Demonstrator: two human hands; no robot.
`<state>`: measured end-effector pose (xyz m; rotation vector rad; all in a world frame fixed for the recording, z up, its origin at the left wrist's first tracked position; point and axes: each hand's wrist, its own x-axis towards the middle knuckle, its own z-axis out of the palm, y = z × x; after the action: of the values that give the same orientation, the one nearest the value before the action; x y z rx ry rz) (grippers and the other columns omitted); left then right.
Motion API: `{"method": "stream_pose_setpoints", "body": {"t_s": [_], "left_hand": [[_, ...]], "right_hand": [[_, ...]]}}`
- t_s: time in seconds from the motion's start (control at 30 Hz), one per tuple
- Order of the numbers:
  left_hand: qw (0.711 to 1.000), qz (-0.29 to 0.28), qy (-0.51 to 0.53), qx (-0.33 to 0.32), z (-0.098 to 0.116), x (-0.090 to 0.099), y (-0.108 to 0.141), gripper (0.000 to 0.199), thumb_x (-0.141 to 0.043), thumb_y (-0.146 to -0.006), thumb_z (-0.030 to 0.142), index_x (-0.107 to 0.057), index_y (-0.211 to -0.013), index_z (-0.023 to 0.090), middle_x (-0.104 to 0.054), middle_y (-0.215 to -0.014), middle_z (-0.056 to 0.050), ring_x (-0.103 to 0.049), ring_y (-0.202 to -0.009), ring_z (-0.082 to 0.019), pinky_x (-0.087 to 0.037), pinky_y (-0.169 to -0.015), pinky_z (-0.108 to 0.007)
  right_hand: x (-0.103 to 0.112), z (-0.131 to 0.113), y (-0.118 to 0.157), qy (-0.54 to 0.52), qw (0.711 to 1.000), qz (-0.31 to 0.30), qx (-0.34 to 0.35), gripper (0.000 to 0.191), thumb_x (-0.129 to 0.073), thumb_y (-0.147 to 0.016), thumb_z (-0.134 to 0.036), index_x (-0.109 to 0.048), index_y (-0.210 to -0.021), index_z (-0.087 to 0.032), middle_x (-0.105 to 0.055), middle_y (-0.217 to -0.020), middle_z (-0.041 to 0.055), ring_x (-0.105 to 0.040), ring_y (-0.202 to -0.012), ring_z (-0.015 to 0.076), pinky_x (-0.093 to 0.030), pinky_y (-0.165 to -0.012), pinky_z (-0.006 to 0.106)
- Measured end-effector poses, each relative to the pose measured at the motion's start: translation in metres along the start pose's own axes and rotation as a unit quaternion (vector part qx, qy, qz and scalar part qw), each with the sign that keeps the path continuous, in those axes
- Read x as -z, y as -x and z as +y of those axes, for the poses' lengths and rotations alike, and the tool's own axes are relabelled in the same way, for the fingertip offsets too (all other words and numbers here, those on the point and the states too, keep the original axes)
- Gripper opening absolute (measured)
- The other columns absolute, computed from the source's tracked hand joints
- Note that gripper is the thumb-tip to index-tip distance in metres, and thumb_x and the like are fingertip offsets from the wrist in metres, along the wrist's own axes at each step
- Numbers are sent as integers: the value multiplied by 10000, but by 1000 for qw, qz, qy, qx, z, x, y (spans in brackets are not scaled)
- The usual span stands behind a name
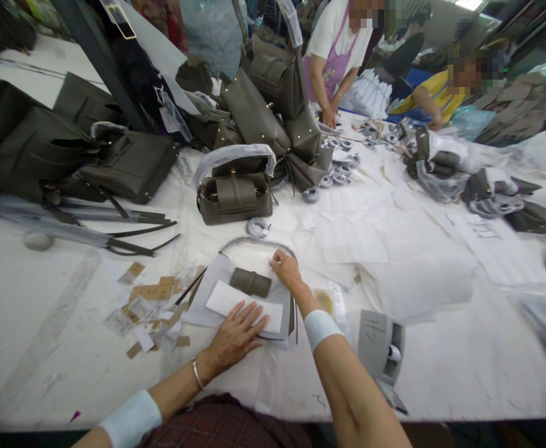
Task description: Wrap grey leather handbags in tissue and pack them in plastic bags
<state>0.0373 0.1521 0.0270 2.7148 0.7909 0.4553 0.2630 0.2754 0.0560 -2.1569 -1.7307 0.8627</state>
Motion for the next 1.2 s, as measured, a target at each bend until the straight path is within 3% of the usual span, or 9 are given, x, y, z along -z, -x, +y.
{"method": "stream_pose_setpoints", "body": {"t_s": [0.17, 0.37, 0.47, 0.6, 0.73, 0.87, 0.97, 1.07, 1.2], "left_hand": [[1000, -2, 8, 7, 0, 1, 0, 539, -541, -930, 478, -436, -1408, 250, -500, -1438, -75, -418, -1360, -298, -248, -1156, -530], [999, 8, 29, 19, 1, 1, -2, 525, -581, -908, 479, -485, -1369, 249, -553, -1382, -85, -458, -1325, -274, -274, -1137, -515], [994, 22, 77, 71, 5, 5, -8, 383, -564, -936, 401, -560, -1296, 269, -597, -1334, -54, -488, -1295, -233, -283, -1136, -478], [972, -9, 153, 179, 8, 19, -28, 205, -490, -974, 235, -681, -1045, 254, -707, -1112, -7, -609, -1113, -174, -332, -1092, -412], [965, -42, 109, 234, 10, 25, -42, 130, -551, -933, 228, -655, -859, 203, -697, -868, -19, -637, -892, -197, -426, -910, -387], [969, -10, 71, 237, 12, 19, -42, 36, -600, -905, 232, -600, -888, 200, -659, -882, -22, -610, -904, -202, -415, -861, -368], [963, -11, 79, 256, 9, 21, -49, 183, -629, -891, 253, -564, -1055, 207, -649, -933, -14, -616, -915, -192, -427, -843, -350], [970, -39, 48, 235, 1, 29, -66, 336, -556, -930, 231, -491, -1260, 226, -620, -1071, -43, -622, -948, -199, -455, -784, -325], [970, -109, 72, 207, -12, 31, -82, 218, -433, -981, 209, -621, -1082, 251, -605, -1037, -28, -636, -809, -153, -466, -682, -260]], "right_hand": [[-8, -13, 4, -43, 999, 20, 18, 37, -601, -782, -223, -569, -765, -219, -615, -659, -47, -590, -653, 131, -405, -654, 229], [8, -12, 14, -46, 997, 60, 15, 276, -594, -755, -194, -612, -1030, -206, -608, -704, -45, -566, -636, 131, -422, -623, 228], [9, -16, 28, -33, 996, 69, 40, 181, -602, -755, -181, -654, -923, -222, -616, -704, -34, -568, -659, 145, -429, -654, 250], [-9, -24, 62, -14, 992, 83, 92, 102, -621, -755, -129, -647, -759, -227, -642, -751, 12, -584, -768, 190, -436, -733, 296], [-36, -21, 98, -13, 984, 120, 128, 111, -605, -795, -117, -623, -753, -218, -643, -760, 31, -595, -790, 205, -459, -759, 316], [-49, -10, 118, -29, 963, 198, 182, 124, -551, -871, -148, -604, -785, -221, -633, -743, 23, -601, -743, 190, -477, -710, 298], [-47, -7, 123, -49, 955, 216, 199, 128, -530, -902, -176, -600, -807, -226, -640, -746, 18, -608, -739, 181, -486, -704, 289], [-44, -7, 124, -78, 954, 215, 195, 119, -518, -916, -201, -604, -837, -227, -659, -777, 22, -623, -761, 183, -502, -720, 295], [-38, -3, 122, -123, 965, 158, 171, 105, -524, -935, -267, -602, -872, -233, -675, -785, 13, -644, -735, 173, -528, -708, 290]]}}
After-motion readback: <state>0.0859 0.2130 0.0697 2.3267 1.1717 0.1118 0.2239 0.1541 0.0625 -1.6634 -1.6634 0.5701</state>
